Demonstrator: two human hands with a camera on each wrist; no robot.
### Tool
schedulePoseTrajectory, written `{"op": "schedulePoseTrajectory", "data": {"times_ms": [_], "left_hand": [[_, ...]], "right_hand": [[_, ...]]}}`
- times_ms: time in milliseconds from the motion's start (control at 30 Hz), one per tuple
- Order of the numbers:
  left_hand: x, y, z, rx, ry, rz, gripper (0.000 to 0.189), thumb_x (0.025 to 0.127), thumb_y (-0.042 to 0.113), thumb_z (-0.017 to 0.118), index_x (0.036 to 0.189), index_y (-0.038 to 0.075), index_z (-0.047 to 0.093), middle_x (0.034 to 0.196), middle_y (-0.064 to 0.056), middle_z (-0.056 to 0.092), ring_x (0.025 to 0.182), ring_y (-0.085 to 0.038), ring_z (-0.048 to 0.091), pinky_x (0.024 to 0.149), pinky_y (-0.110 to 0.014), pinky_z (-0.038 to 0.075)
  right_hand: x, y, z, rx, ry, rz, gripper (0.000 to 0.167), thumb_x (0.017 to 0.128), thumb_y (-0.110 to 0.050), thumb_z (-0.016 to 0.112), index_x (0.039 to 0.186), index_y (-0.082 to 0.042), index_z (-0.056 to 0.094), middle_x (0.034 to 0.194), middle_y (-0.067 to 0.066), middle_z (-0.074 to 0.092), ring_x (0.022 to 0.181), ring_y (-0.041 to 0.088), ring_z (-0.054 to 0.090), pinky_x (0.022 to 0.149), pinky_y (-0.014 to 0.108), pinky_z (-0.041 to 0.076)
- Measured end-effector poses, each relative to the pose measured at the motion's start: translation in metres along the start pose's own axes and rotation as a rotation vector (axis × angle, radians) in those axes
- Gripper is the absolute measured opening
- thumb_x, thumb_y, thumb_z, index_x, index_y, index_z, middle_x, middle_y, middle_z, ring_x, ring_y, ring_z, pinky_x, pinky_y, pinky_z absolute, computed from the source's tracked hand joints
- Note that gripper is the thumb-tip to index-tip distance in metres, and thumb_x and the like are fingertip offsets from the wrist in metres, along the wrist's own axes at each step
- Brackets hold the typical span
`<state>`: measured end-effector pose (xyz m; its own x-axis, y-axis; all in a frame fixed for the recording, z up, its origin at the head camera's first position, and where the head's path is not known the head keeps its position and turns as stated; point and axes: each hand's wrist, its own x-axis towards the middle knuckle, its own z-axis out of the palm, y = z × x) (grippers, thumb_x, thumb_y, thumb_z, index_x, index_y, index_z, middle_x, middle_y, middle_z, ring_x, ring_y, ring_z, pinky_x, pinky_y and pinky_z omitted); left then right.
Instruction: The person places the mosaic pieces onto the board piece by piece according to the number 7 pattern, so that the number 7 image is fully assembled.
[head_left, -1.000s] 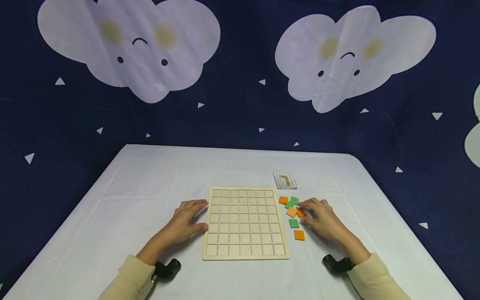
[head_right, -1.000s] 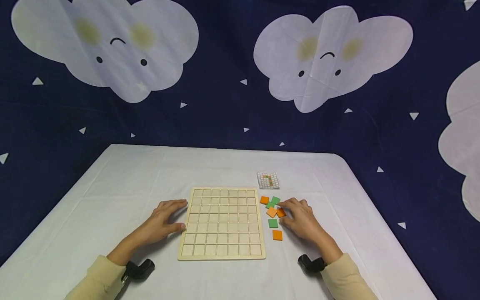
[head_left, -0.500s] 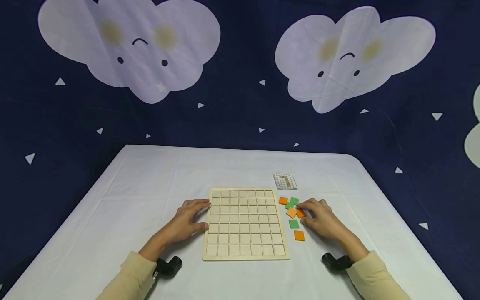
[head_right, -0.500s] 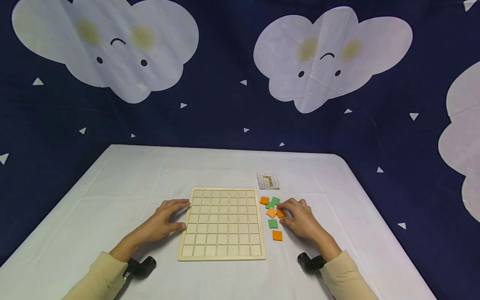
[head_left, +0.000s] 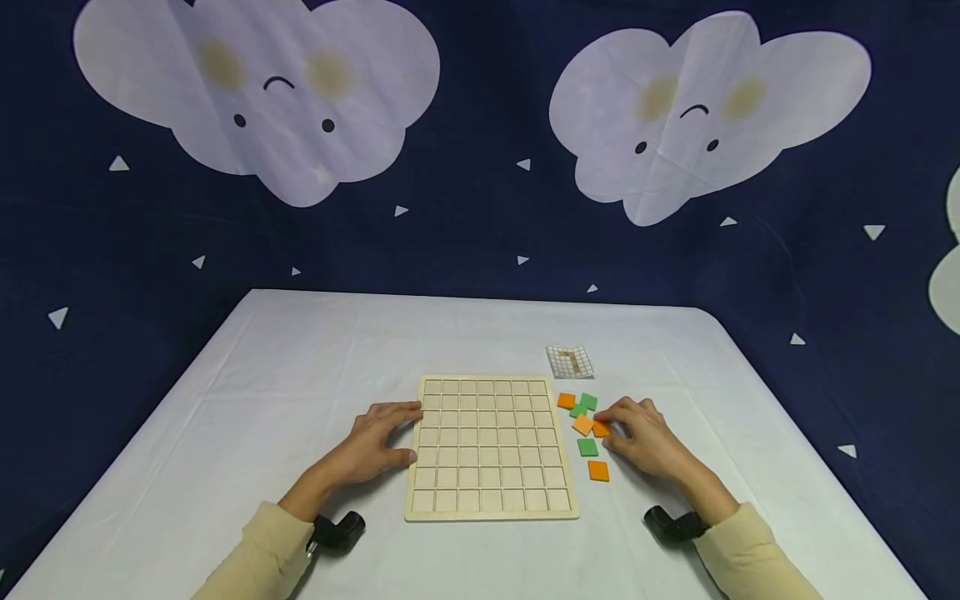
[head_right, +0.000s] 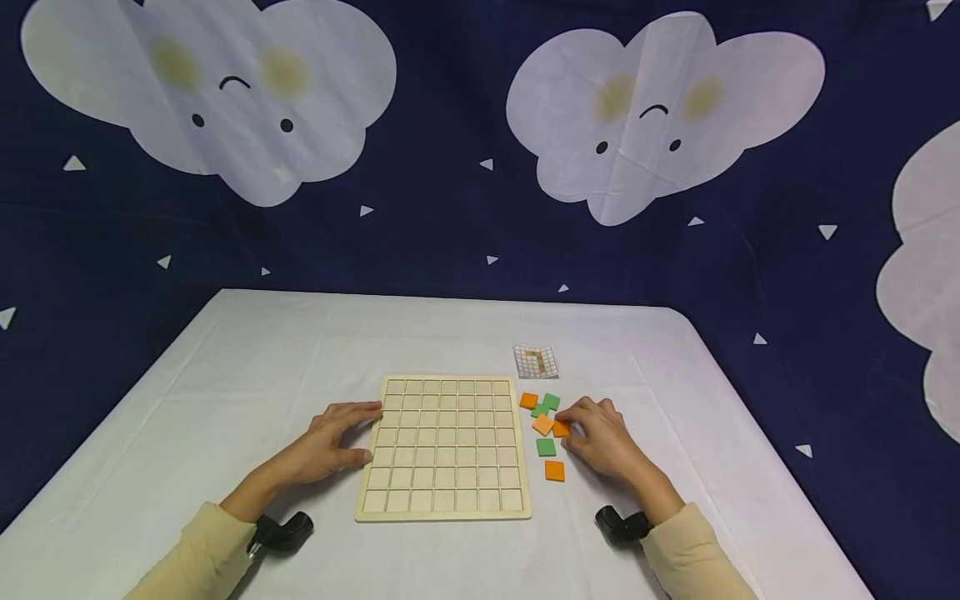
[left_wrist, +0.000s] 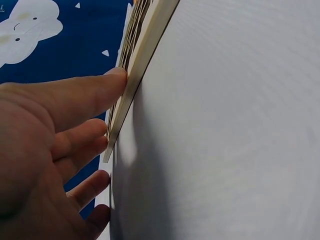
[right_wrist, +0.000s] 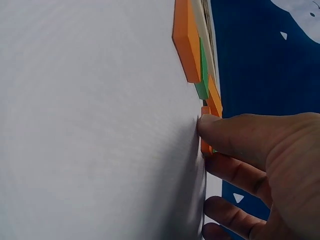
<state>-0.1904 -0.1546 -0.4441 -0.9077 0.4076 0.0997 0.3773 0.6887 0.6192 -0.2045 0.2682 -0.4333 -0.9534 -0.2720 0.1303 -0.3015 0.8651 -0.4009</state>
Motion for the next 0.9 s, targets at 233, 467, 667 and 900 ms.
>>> {"op": "schedulePoseTrajectory", "data": {"times_ms": [233,467,667,900], "left_hand": [[0.0002,-0.0011,-0.0002,-0.002,-0.016,0.003,0.058,0.08,0.02,0.074,0.132,0.007,0.053,0.146,-0.007,0.044,0.133,-0.031,0.035,0.101,-0.053,0.023],[0.0008,-0.0012,-0.0005,-0.008,-0.021,0.017,0.059,0.08,0.019,0.073,0.133,0.005,0.052,0.147,-0.008,0.043,0.134,-0.033,0.034,0.102,-0.055,0.023],[0.0007,-0.0012,-0.0006,-0.018,-0.024,0.015,0.058,0.08,0.019,0.073,0.133,0.005,0.052,0.147,-0.008,0.042,0.134,-0.033,0.033,0.103,-0.056,0.022],[0.0006,-0.0007,-0.0001,-0.028,-0.026,0.01,0.058,0.081,0.019,0.073,0.133,0.006,0.052,0.147,-0.008,0.042,0.135,-0.033,0.033,0.102,-0.055,0.022]], "right_hand": [[-0.0028,0.001,0.0009,-0.002,0.009,-0.002,0.026,0.079,-0.012,0.072,0.104,-0.013,0.07,0.104,0.001,0.063,0.092,0.018,0.044,0.079,0.034,0.031],[-0.0046,-0.0007,0.0003,-0.006,0.033,-0.01,0.022,0.079,-0.011,0.072,0.101,-0.014,0.071,0.101,-0.001,0.063,0.091,0.017,0.044,0.079,0.035,0.032],[-0.0064,-0.0017,-0.0004,-0.016,0.035,-0.001,0.02,0.079,-0.011,0.072,0.1,-0.013,0.071,0.099,0.0,0.063,0.091,0.018,0.044,0.078,0.035,0.032],[-0.0065,-0.0006,-0.0019,-0.024,0.018,0.04,0.021,0.08,-0.013,0.071,0.1,-0.011,0.072,0.097,0.001,0.063,0.092,0.019,0.045,0.078,0.034,0.033]]}}
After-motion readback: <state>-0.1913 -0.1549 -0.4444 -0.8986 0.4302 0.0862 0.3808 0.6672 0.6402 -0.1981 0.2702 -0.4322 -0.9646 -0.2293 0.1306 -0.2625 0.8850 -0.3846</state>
